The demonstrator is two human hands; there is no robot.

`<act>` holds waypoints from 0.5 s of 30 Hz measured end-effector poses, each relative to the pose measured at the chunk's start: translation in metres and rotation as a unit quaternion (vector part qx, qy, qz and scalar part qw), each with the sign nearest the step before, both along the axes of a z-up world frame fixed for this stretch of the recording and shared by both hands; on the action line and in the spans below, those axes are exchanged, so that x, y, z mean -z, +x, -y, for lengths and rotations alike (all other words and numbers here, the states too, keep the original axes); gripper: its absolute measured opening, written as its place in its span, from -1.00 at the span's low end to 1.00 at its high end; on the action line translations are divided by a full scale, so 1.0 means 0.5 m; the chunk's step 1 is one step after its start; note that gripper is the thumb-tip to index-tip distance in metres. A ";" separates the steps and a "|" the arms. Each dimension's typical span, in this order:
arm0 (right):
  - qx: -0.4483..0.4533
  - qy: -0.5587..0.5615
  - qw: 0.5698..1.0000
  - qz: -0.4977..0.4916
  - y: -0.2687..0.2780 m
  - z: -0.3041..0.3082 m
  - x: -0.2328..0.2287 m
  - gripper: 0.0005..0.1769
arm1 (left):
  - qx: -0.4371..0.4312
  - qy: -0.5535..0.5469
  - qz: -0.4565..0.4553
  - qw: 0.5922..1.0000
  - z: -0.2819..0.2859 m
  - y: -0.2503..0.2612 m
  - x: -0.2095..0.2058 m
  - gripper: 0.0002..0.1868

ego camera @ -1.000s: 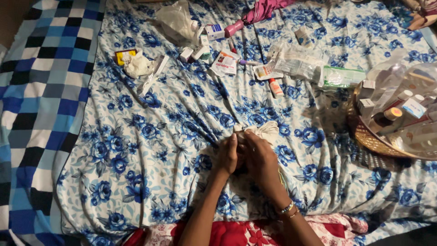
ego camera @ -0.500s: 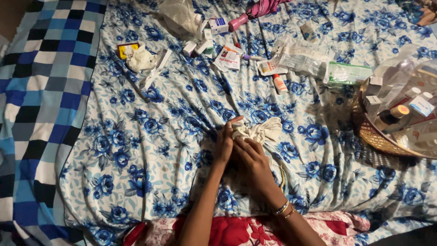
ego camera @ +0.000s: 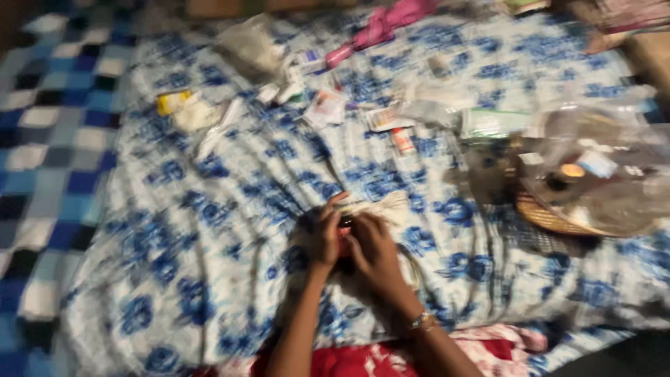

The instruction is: The person sits on a floral bedsheet and wipes several medicine bottles and boxes with a white cloth. They handle each item individually, wiping the exterior surfaces, and place the cleaned items into a wicker basket.

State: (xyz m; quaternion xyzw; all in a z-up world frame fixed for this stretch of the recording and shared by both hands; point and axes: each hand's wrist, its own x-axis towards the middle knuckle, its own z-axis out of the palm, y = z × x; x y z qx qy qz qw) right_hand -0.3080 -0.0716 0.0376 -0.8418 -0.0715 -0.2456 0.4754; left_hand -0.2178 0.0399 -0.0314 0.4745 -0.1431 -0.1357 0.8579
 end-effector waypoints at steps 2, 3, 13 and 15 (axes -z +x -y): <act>0.020 -0.004 1.000 0.005 0.001 0.013 -0.002 -0.59 | -0.029 0.034 0.036 0.998 0.009 0.006 0.003 -0.51; 0.015 -0.014 1.000 0.000 0.002 0.009 0.001 -0.59 | -0.038 0.045 0.056 0.997 0.003 0.006 0.008 -0.49; 0.021 -0.014 1.000 0.003 -0.002 0.026 0.000 -0.59 | -0.051 0.072 0.012 0.996 -0.008 0.033 0.108 -0.57; 0.022 -0.016 1.000 0.000 0.001 0.024 0.001 -0.60 | -0.093 0.118 0.018 0.989 -0.008 0.039 0.142 -0.60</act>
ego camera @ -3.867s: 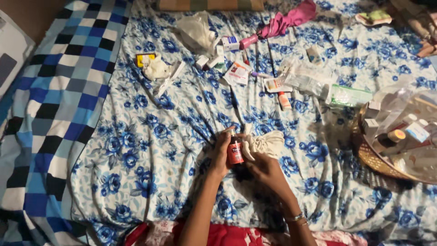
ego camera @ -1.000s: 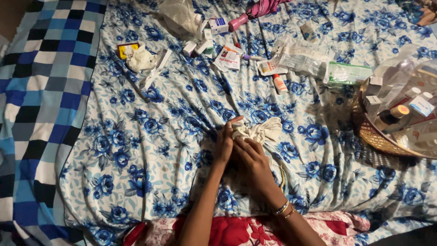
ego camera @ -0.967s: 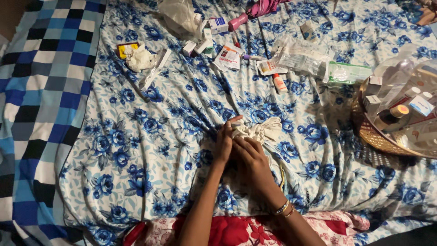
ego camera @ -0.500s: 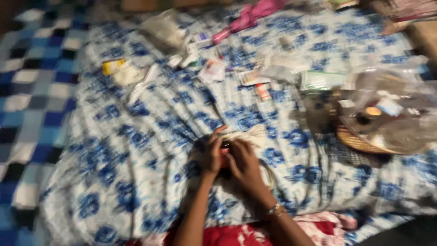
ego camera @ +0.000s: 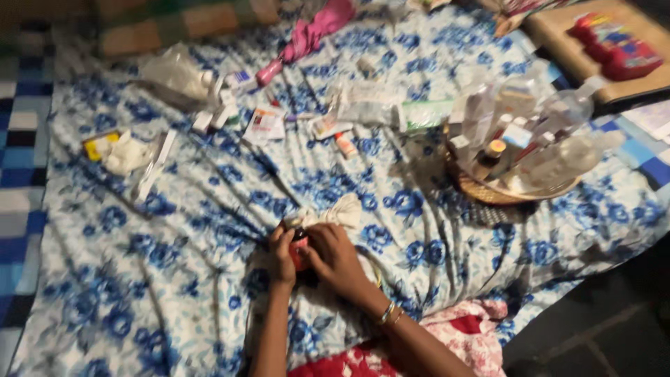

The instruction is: The person sits on a floral bedsheet and wipes several medicine bottles and boxes with a white cloth. They handle each item individually, wiping the exterior surfaces, and place the cleaned items into a wicker basket.

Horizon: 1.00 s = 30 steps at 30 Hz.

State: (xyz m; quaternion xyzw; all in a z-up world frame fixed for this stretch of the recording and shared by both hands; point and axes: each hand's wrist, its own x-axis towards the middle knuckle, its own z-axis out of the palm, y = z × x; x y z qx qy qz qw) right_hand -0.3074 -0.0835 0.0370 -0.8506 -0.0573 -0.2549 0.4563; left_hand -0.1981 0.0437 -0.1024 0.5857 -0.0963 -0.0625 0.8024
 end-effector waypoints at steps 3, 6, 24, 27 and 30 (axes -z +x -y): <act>0.001 -0.003 1.000 -0.023 0.005 -0.003 0.000 -0.60 | -0.034 -0.022 -0.036 0.999 -0.001 0.009 0.034 -0.60; -0.012 0.008 1.000 -0.002 0.002 -0.002 -0.003 -0.59 | -0.023 -0.054 -0.031 0.998 0.000 0.004 0.038 -0.58; -0.012 -0.011 1.000 0.009 0.005 -0.010 -0.015 -0.60 | 0.025 -0.082 0.003 0.996 0.005 -0.009 -0.010 -0.54; -0.010 0.001 1.000 0.000 0.002 -0.009 -0.018 -0.61 | 0.020 -0.070 0.005 0.997 0.007 -0.011 -0.017 -0.55; -0.012 -0.001 1.000 -0.001 0.001 -0.010 -0.014 -0.61 | 0.013 -0.052 -0.004 0.999 0.006 -0.017 -0.025 -0.56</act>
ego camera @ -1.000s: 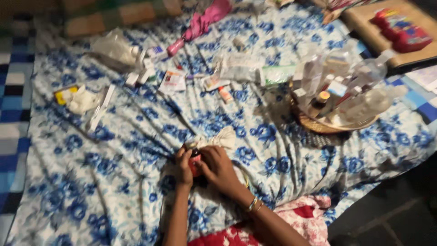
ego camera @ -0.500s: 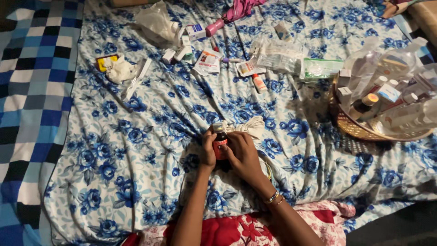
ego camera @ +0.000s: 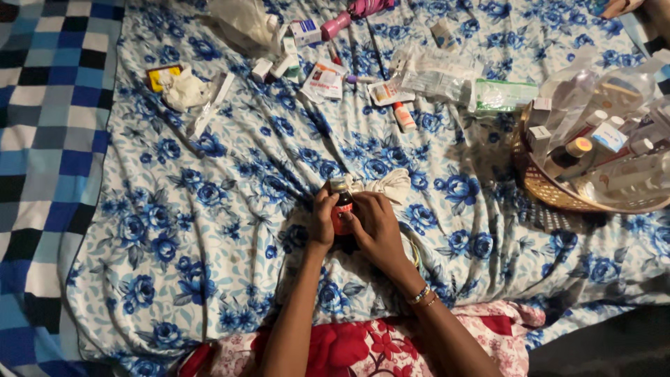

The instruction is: The person sits on a floral bedsheet and wipes several medicine bottles and boxes with a white cloth. They handle each item individually, wiping the exterior surfaces, and place the cleaned items into a wicker basket.

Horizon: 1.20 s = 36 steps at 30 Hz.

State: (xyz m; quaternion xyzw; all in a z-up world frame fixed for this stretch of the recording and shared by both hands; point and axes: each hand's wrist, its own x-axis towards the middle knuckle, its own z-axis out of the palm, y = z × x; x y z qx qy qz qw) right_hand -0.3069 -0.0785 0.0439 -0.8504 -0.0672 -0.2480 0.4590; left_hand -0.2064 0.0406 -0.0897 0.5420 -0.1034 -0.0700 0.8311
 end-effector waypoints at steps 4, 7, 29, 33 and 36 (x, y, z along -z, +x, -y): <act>0.006 -0.004 1.000 0.013 0.000 -0.001 0.007 -0.61 | -0.009 -0.005 -0.029 1.000 0.002 -0.006 -0.023 -0.57; 0.009 0.008 1.000 0.004 0.000 0.001 0.010 -0.63 | 0.031 -0.035 -0.015 0.999 0.000 -0.010 -0.046 -0.61; -0.048 -0.153 0.983 0.088 -0.005 -0.017 -0.001 -0.37 | 0.081 -0.141 -0.061 0.985 -0.001 -0.007 -0.013 -0.49; -0.022 -0.103 0.994 0.032 -0.007 -0.019 -0.004 -0.35 | 0.057 -0.118 -0.064 0.989 0.003 -0.005 -0.007 -0.49; -0.001 -0.085 0.996 0.025 -0.009 -0.023 -0.006 -0.36 | 0.035 -0.101 -0.074 0.992 0.007 -0.003 -0.008 -0.48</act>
